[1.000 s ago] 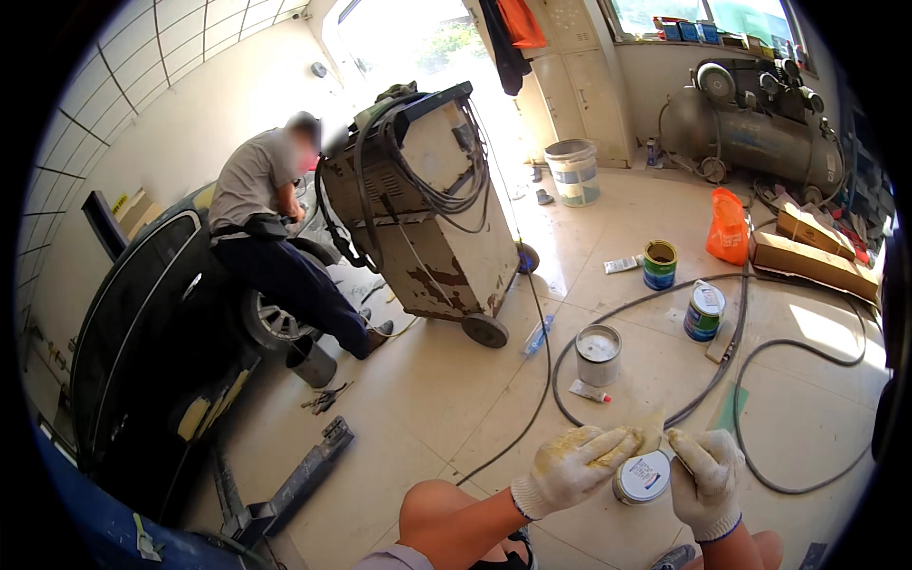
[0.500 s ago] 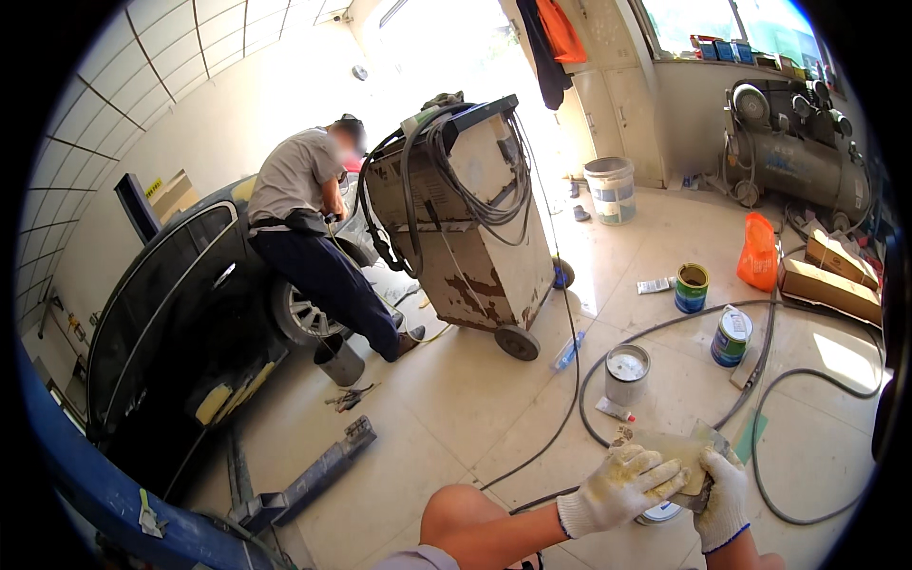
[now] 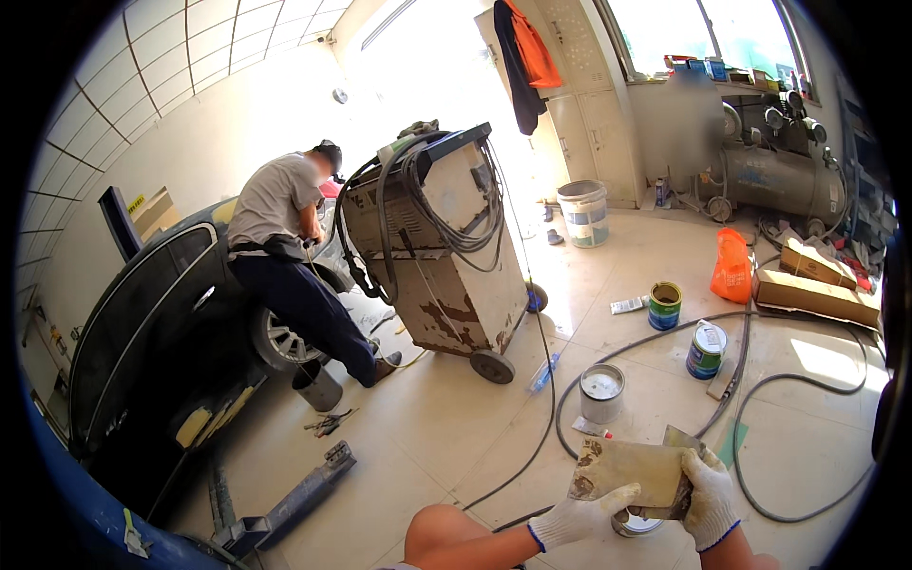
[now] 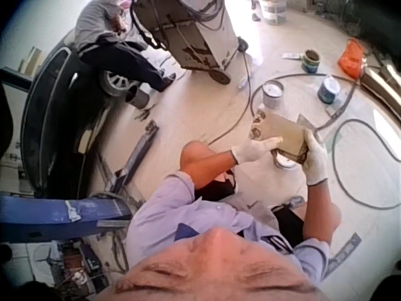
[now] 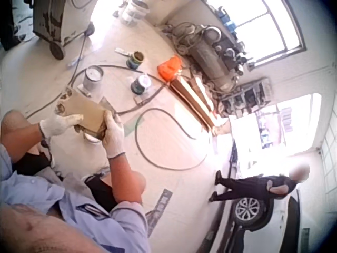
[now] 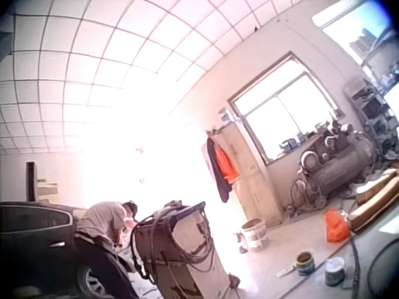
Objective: The person prepares body filler by mixing a paste and a hardener on a cardboard sheet using a scraper. They then apply the mixed filler to the side door of a white car to smooth out imperfections.
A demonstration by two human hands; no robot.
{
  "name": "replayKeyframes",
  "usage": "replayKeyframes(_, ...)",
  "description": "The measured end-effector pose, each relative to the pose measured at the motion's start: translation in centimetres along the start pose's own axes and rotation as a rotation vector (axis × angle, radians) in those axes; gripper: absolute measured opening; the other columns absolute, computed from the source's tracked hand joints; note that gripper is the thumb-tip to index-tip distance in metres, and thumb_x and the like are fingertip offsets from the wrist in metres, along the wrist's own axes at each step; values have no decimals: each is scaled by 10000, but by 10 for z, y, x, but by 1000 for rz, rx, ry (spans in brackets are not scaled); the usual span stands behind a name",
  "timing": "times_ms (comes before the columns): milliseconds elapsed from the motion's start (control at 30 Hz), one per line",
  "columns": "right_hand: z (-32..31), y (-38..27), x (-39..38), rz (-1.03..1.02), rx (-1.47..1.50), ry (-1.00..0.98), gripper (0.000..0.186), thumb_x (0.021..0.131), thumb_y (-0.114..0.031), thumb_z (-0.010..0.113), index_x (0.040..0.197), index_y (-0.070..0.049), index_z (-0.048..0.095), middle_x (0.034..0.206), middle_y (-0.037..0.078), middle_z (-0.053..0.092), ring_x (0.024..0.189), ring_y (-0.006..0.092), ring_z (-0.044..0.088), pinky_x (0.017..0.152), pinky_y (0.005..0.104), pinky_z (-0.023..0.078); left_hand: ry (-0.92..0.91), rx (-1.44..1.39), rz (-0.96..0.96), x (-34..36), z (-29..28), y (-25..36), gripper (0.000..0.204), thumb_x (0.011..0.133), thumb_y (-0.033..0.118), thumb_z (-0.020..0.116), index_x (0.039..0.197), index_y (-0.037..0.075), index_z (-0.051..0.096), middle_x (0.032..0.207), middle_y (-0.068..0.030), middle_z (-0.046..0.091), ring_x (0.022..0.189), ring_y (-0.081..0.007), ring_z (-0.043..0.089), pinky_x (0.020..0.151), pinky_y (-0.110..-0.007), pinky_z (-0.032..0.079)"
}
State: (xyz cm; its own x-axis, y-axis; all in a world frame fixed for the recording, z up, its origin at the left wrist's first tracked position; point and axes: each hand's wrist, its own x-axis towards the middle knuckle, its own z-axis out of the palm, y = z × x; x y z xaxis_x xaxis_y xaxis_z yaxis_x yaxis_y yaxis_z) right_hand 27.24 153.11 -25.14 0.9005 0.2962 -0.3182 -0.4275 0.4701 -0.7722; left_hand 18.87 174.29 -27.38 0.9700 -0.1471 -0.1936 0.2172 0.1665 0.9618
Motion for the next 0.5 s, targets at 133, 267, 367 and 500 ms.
replayKeyframes(133, -5, -4, 13, -259, 103, 281, 212, 1041, -103, 619, 1232, -14, 646, 1044, 79, 720, 859, 198, 724, 765, 362, 624, 176, 114, 16, -1, 0, 32, 313, 1065, 179, 655, 1317, -7, 642, 1219, -81, 723, 1068, -145, 668, 920, -316, 571)
replayKeyframes(267, 10, 13, -3, -807, -605, 84, 342, 964, -26, 669, 1305, -56, 654, 1016, 73, 708, 858, 213, 704, 762, 370, 598, 119, 199, 122, 19, -5, -14, 320, 1057, 175, 661, 1333, 14, 640, 1215, -66, 717, 1072, -152, 665, 920, -321, 567)
replayKeyframes(367, 33, 6, -20, -1267, -1191, -145, 439, 859, -18, 731, 1291, -89, 691, 1048, 126, 711, 910, 321, 696, 808, 422, 578, 93, 362, 213, 23, 2, -41, 336, 1033, 127, 681, 1352, 30, 640, 1214, -80, 719, 1069, -163, 672, 930, -298, 567)
replayKeyframes(500, -2, 16, 21, -763, -982, 114, 389, 861, -7, 703, 1247, -53, 709, 1021, 149, 706, 919, 356, 692, 823, 421, 563, 188, 382, 254, 11, 1, -37, 328, 1025, 121, 696, 1342, 45, 660, 1231, -87, 739, 1092, -158, 692, 930, -302, 569)
